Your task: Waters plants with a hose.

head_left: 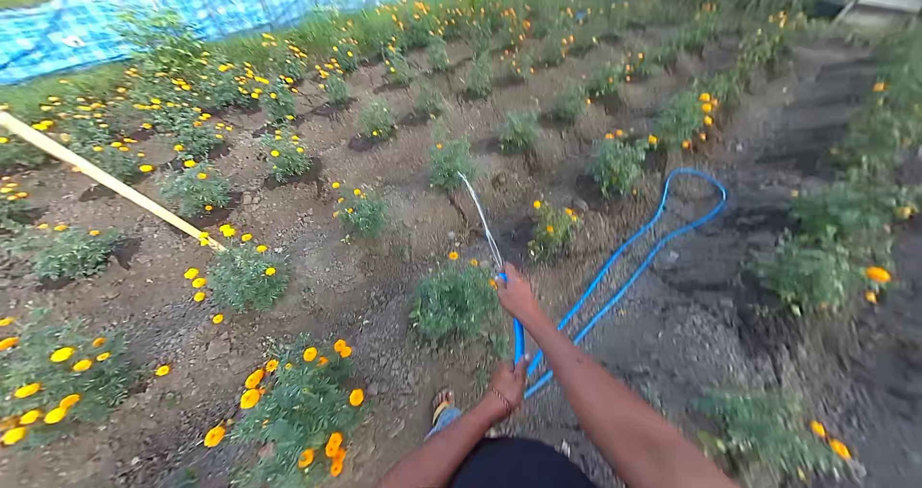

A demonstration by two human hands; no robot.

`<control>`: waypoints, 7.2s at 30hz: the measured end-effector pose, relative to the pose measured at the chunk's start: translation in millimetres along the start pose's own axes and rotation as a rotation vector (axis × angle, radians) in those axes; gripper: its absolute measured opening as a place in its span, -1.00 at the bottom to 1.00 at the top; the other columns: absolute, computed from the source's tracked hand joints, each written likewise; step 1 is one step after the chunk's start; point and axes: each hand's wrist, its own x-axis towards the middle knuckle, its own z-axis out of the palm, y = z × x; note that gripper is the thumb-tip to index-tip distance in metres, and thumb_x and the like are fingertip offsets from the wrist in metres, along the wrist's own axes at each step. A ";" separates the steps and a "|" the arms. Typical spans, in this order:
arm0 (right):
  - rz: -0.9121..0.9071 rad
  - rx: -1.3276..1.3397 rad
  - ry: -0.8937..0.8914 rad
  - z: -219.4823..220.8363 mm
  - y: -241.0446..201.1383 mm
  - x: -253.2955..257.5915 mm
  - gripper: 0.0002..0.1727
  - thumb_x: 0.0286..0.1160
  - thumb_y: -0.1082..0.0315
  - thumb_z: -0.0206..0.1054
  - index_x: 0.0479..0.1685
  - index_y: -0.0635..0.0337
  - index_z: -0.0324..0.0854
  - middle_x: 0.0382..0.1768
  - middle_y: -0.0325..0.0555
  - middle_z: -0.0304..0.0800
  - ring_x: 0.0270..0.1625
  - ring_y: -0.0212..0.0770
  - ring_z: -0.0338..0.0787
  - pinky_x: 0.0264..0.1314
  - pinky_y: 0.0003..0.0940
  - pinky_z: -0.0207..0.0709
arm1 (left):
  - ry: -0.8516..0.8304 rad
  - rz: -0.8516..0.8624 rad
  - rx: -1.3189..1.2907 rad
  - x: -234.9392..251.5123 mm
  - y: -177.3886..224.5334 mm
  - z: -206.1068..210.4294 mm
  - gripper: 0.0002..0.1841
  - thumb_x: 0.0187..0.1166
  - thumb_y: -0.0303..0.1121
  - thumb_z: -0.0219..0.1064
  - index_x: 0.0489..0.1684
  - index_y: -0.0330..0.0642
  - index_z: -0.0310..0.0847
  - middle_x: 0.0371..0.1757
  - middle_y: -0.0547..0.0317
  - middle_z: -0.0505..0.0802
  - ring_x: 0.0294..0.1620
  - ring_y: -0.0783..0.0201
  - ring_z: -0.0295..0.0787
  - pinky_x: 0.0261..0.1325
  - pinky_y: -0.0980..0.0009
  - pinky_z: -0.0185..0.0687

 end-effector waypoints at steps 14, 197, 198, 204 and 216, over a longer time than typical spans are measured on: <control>0.045 0.149 0.110 -1.7 -17.6 59.6 -0.58 0.88 0.15 0.01 0.58 0.05 0.32 -0.15 0.33 0.79 -0.14 0.36 0.85 -0.15 0.31 0.67 | -0.061 -0.033 -0.091 41.7 27.0 -53.8 -0.38 0.93 0.04 -0.21 -0.37 -0.30 0.51 -0.64 0.22 0.48 -0.72 0.31 0.40 -0.56 0.33 0.47; 0.064 0.016 0.074 -2.9 -69.7 88.9 -0.58 0.87 0.21 0.01 0.59 0.10 0.37 0.09 0.24 0.81 0.16 0.21 0.84 0.25 0.14 0.64 | -0.055 -0.023 -0.085 43.8 39.5 -98.7 -0.35 0.91 0.12 -0.24 -0.20 -0.31 0.52 -0.48 0.10 0.52 -0.60 0.20 0.45 -0.42 0.24 0.51; 0.055 0.016 0.073 -2.7 -70.2 88.3 -0.59 0.88 0.21 0.01 0.58 0.09 0.37 0.07 0.23 0.81 0.15 0.20 0.84 0.24 0.14 0.64 | -0.054 -0.018 -0.085 44.0 38.5 -98.8 -0.35 0.90 0.13 -0.24 -0.20 -0.31 0.52 -0.48 0.10 0.52 -0.60 0.20 0.45 -0.41 0.23 0.51; 0.033 0.020 0.086 2.7 -68.0 83.3 -0.60 0.87 0.22 0.02 0.56 0.11 0.39 0.04 0.23 0.81 0.10 0.19 0.85 0.20 0.12 0.65 | -0.043 -0.026 -0.083 41.6 33.1 -96.4 -0.36 0.90 0.13 -0.24 -0.23 -0.29 0.50 -0.51 0.13 0.51 -0.63 0.23 0.45 -0.46 0.26 0.51; 0.024 -0.024 0.032 7.4 -69.6 82.5 -0.59 0.87 0.23 0.00 0.57 0.13 0.37 0.11 0.25 0.79 0.17 0.19 0.83 0.25 0.13 0.62 | -0.047 -0.041 -0.060 33.9 33.9 -96.9 -0.33 0.90 0.14 -0.27 -0.18 -0.32 0.52 -0.47 0.09 0.55 -0.58 0.20 0.49 -0.38 0.23 0.54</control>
